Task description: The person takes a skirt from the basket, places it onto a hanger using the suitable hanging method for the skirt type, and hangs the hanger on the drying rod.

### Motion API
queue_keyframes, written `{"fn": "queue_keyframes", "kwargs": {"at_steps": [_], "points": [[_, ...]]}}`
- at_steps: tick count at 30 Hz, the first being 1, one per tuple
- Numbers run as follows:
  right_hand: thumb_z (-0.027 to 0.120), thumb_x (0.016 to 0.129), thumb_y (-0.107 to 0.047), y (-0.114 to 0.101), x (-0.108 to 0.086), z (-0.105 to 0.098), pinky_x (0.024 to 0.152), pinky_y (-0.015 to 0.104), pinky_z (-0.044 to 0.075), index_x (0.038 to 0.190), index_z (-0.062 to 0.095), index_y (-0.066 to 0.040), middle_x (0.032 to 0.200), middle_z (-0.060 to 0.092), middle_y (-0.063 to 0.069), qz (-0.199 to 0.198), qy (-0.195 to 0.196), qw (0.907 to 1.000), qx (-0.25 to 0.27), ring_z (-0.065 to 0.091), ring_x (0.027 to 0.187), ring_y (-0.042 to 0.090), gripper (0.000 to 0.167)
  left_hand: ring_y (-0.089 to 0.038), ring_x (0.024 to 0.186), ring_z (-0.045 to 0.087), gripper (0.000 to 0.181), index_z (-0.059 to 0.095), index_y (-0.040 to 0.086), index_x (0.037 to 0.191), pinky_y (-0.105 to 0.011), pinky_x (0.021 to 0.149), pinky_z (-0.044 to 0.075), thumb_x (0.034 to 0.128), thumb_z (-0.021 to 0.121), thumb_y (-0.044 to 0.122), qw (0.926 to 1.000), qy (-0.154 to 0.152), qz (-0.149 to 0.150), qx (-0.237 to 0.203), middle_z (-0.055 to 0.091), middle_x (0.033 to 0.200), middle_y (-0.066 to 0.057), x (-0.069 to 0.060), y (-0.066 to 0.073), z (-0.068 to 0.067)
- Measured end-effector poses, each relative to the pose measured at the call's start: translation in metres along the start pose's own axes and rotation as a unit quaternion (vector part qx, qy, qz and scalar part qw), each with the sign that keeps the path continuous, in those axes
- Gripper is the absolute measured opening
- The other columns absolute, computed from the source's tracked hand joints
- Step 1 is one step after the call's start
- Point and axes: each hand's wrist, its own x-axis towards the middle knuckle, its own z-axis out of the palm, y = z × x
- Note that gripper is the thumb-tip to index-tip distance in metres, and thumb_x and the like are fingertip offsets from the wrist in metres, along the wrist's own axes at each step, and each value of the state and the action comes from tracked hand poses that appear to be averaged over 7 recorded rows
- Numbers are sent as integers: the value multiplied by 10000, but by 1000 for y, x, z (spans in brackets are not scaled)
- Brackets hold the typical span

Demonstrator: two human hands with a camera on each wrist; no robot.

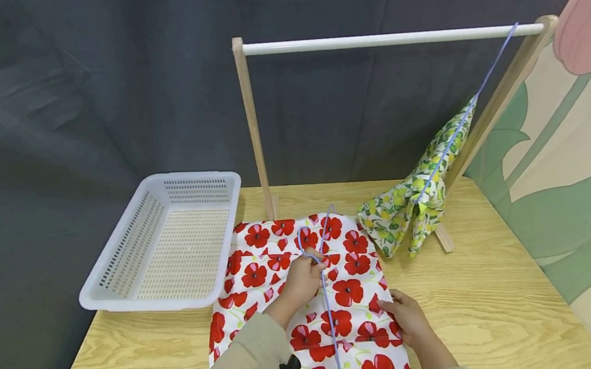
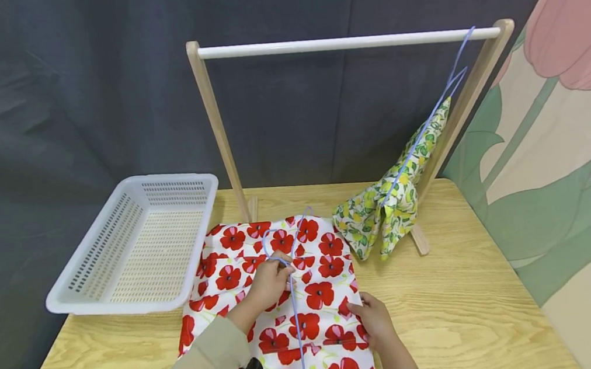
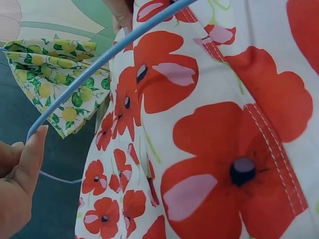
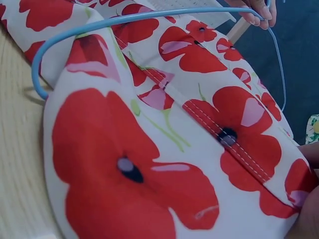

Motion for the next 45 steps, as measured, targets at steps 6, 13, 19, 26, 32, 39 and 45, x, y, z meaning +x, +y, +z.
{"fn": "queue_keyframes", "kwargs": {"at_steps": [6, 13, 19, 26, 32, 39, 45], "points": [[536, 816, -46, -5, -2, 2, 688, 339, 475, 1186, 405, 97, 1008, 559, 192, -73, 49, 9999, -85, 574, 787, 202, 417, -86, 507, 501, 68, 503, 12, 910, -188, 442, 434, 844, 503, -1, 9988, 173, 272, 364, 551, 705, -122, 0, 2, -4], [545, 812, -44, -8, -5, 3, 691, 329, 474, 1184, 406, 100, 1024, 554, 199, -138, 105, 9998, -41, 572, 798, 198, 422, -121, 540, 492, 88, 489, -28, 915, -196, 463, 428, 829, 503, -37, 9969, 283, 345, 645, 514, 698, -99, -3, 6, -11], [618, 777, -124, 3, -1, -3, 667, 336, 483, 1130, 469, 84, 960, 593, 164, -615, -183, 9974, 337, 586, 774, 202, 437, -133, 574, 452, 96, 506, -24, 915, -221, 509, 398, 820, 519, -26, 9911, 417, 465, 1177, 509, 688, -62, -5, 10, -19], [602, 769, -62, 1, -4, 1, 632, 305, 482, 1063, 475, 111, 859, 612, 97, -468, 150, 9978, 438, 587, 716, 180, 364, -124, 536, 431, 83, 509, -18, 902, -228, 483, 396, 819, 519, -22, 9895, 549, 436, 1260, 508, 669, -59, -7, 10, -25], [549, 796, -5, -3, -7, 0, 610, 282, 478, 1032, 500, 91, 818, 603, 58, -238, 371, 9978, 491, 576, 683, 151, 259, -125, 551, 432, 87, 505, -10, 913, -221, 497, 392, 828, 501, -25, 9896, 467, 267, 1332, 487, 672, -33, -5, 9, -28], [563, 781, -7, 1, -7, -5, 596, 262, 476, 946, 556, 23, 775, 601, 19, -268, 458, 9971, 544, 573, 661, 134, 168, -111, 525, 474, 77, 499, 4, 906, -217, 465, 404, 832, 508, -15, 9920, 436, 59, 1185, 500, 685, -64, -4, 8, -31], [579, 775, -31, 6, -5, -9, 587, 258, 475, 927, 561, 15, 755, 597, 12, -334, 504, 9969, 503, 571, 654, 127, 160, -135, 532, 430, 80, 490, 0, 898, -227, 476, 397, 825, 512, -23, 9886, 484, 115, 1422, 485, 693, -51, -3, 8, -36]]}}
